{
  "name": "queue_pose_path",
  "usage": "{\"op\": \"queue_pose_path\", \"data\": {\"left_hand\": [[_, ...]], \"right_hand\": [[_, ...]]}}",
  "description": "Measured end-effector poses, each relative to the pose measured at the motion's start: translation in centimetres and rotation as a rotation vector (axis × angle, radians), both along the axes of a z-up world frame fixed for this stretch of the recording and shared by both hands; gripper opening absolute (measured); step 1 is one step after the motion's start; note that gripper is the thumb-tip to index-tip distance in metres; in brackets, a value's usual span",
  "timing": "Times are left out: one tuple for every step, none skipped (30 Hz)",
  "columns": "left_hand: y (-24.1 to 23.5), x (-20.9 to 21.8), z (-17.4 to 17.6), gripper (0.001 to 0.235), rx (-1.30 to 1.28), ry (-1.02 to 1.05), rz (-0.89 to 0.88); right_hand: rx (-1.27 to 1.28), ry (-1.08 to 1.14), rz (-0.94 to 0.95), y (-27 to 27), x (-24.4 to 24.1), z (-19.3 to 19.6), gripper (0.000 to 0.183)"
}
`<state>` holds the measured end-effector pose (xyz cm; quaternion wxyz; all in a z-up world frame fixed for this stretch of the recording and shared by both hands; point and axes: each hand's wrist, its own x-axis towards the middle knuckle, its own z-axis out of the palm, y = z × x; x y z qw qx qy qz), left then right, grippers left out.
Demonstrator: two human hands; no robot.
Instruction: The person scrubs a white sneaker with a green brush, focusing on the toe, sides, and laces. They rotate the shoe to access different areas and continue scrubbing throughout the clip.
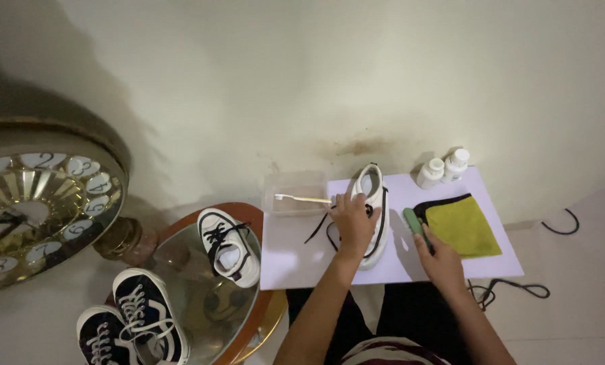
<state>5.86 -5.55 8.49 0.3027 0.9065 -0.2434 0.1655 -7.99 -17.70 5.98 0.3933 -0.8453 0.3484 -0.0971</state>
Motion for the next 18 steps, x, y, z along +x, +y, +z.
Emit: {"op": "queue_pose_path", "data": {"left_hand": [[-0.1,0.5,-0.8,0.036,0.004,0.002,-0.003],[-0.3,1.0,-1.7,0.029,0.031,0.035,0.005],[-0.4,1.6,-2.5,0.024,0.060,0.066,0.012],[-0.3,1.2,-1.7,0.024,0.064,0.065,0.008],[-0.2,0.9,-0.9,0.019,0.063,0.055,-0.009],[-0.1,0.6,-0.1,0.017,0.062,0.044,-0.026],[-0.1,0.5,-0.5,0.017,0.068,0.048,-0.028],[-0.2,0.4,-1.1,0.021,0.069,0.025,-0.011],[-0.2,0.3,-1.6,0.027,0.070,0.005,0.007],[-0.1,-0.1,-1.4,0.027,0.075,0.012,0.009],[0.2,-0.8,-1.3,0.024,0.032,0.007,-0.021],[0.5,-1.4,-1.2,0.022,-0.011,0.003,-0.050],[0.8,-1.7,-2.1,0.022,-0.003,0.013,-0.054],[1.1,-2.0,-2.9,0.024,0.009,-0.019,-0.064],[1.1,-1.9,-3.6,0.026,0.015,-0.060,-0.076],[1.2,-1.2,-3.6,0.026,0.019,-0.060,-0.084],[1.3,-0.8,-3.7,0.021,0.066,-0.016,-0.070],[1.4,-0.4,-3.9,0.017,0.113,0.027,-0.057]], "right_hand": [[0.004,0.002,-0.003,0.1,0.0,-0.3,0.046],[-0.009,-0.025,0.021,0.1,0.1,-0.7,0.044],[-0.021,-0.055,0.044,0.2,0.2,-1.0,0.044],[-0.017,-0.055,0.041,0.7,0.3,-0.5,0.044],[-0.007,-0.094,0.038,1.2,0.4,0.1,0.044],[0.003,-0.133,0.036,1.7,0.5,0.6,0.044],[0.009,-0.129,0.034,1.6,0.9,0.4,0.044],[0.017,-0.139,0.039,1.6,1.3,0.2,0.043],[0.026,-0.145,0.047,1.4,1.7,-0.1,0.042],[0.032,-0.138,0.048,1.5,2.4,-0.3,0.042],[-0.021,-0.100,0.066,1.8,2.7,-0.7,0.043],[-0.074,-0.062,0.084,2.1,3.0,-1.1,0.045],[-0.065,-0.053,0.079,2.8,3.3,-0.3,0.045],[-0.105,0.023,0.112,3.6,3.6,0.5,0.044],[-0.150,0.090,0.142,4.0,4.2,1.4,0.043],[-0.146,0.090,0.135,4.2,5.1,2.1,0.043],[-0.180,0.114,0.138,4.4,5.7,2.8,0.045],[-0.213,0.139,0.142,4.6,6.3,3.4,0.047]]}}
